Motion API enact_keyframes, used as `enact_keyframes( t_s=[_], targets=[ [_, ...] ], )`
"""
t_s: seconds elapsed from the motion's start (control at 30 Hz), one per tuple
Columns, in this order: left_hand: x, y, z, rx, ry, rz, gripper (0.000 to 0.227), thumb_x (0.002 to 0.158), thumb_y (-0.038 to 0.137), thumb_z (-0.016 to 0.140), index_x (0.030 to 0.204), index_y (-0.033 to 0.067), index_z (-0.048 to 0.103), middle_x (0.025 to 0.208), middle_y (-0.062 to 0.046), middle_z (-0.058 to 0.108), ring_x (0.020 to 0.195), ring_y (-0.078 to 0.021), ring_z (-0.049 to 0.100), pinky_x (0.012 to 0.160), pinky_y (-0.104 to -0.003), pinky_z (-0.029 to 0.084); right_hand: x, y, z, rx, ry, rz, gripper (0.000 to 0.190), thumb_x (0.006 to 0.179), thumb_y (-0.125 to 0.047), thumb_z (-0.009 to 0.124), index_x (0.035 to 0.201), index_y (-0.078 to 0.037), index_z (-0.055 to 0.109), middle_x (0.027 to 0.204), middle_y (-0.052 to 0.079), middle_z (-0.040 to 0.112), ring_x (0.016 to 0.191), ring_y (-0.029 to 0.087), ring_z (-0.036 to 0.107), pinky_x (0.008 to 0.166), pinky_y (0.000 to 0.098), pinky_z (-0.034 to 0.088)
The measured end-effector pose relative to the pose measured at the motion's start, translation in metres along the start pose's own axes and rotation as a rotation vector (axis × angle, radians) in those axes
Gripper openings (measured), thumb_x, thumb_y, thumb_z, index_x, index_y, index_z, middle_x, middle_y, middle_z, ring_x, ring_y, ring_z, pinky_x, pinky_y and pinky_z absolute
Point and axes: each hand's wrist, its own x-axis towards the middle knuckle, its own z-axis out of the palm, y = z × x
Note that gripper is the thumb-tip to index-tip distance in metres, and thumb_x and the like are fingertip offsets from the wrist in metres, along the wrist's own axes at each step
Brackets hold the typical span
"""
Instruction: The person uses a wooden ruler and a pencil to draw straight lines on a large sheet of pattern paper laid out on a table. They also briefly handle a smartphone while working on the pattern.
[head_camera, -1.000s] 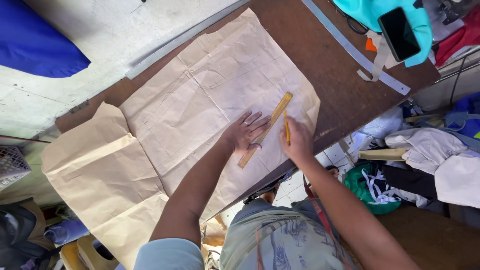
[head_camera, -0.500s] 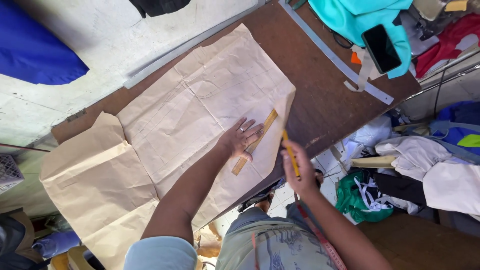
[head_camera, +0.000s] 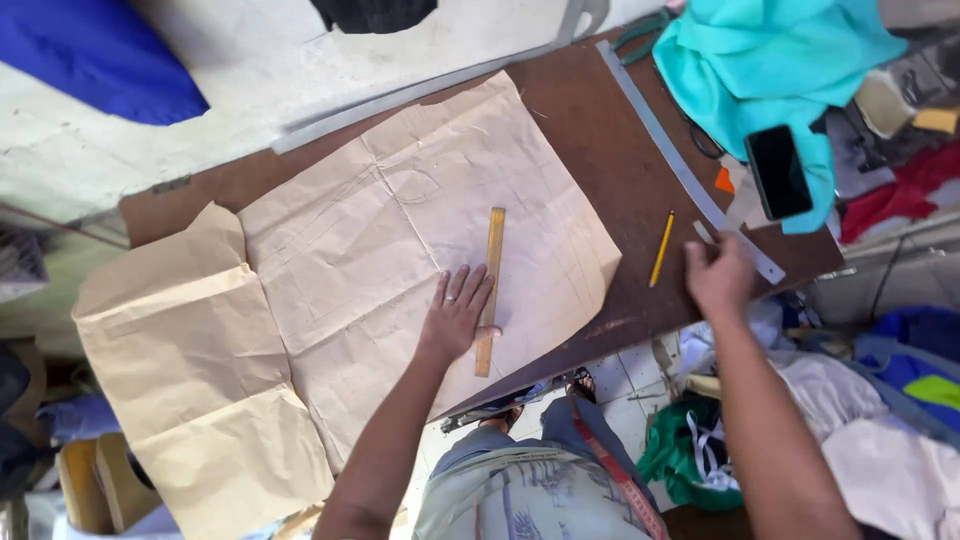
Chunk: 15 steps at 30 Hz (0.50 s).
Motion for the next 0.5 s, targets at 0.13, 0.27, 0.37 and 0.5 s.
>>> enact_keyframes(
  t_s=[0.13,0.27,0.37,0.5],
  targets=[
    [-0.002,0.037,-0.006,-0.077,0.005,-0.187,0.088,0.098,0.074,0.021,0.163,0.0156,0.018,0.171,-0.007,0.011,0.157,-0.0351,0.005,0.124,-0.061,-0.003,0.072,0.092,0.010,-0.058,0.097,-0.058,0.042,0.093,-0.024,0.083,0.116,0.007,0.065,0.111,0.034,0.067,0.101,0.053,0.060,0.086,0.0581,0.046],
    [0.001,0.065,-0.015,-0.293,0.045,-0.455,0.074,0.100,0.063,0.032,0.163,0.0250,0.023,0.172,-0.002,0.008,0.157,-0.0368,0.000,0.121,-0.068,-0.005,0.129,0.131,0.007,-0.082,-0.105,-0.055,0.070,0.096,-0.029,0.076,0.142,0.017,0.051,0.132,0.041,0.054,0.119,0.057,0.049,0.097,0.0619,0.041],
    [0.006,0.067,-0.039,-0.289,-0.048,-0.454,0.072,0.100,0.061,0.029,0.164,0.0277,0.019,0.173,-0.002,0.001,0.157,-0.0366,-0.004,0.121,-0.068,-0.006,0.148,0.133,0.010,-0.229,-0.237,-0.007,0.090,0.090,-0.050,0.077,0.147,0.014,0.050,0.139,0.038,0.052,0.125,0.055,0.047,0.098,0.0630,0.041],
    [0.018,0.057,-0.021,-0.222,-0.038,-0.343,0.071,0.099,0.065,0.028,0.163,0.0335,0.022,0.173,0.001,0.007,0.158,-0.0350,0.002,0.122,-0.067,-0.003,0.161,0.129,0.006,-0.268,-0.280,0.185,0.095,0.081,-0.061,0.088,0.140,0.007,0.056,0.130,0.030,0.055,0.117,0.052,0.055,0.087,0.0647,0.050]
  ],
)
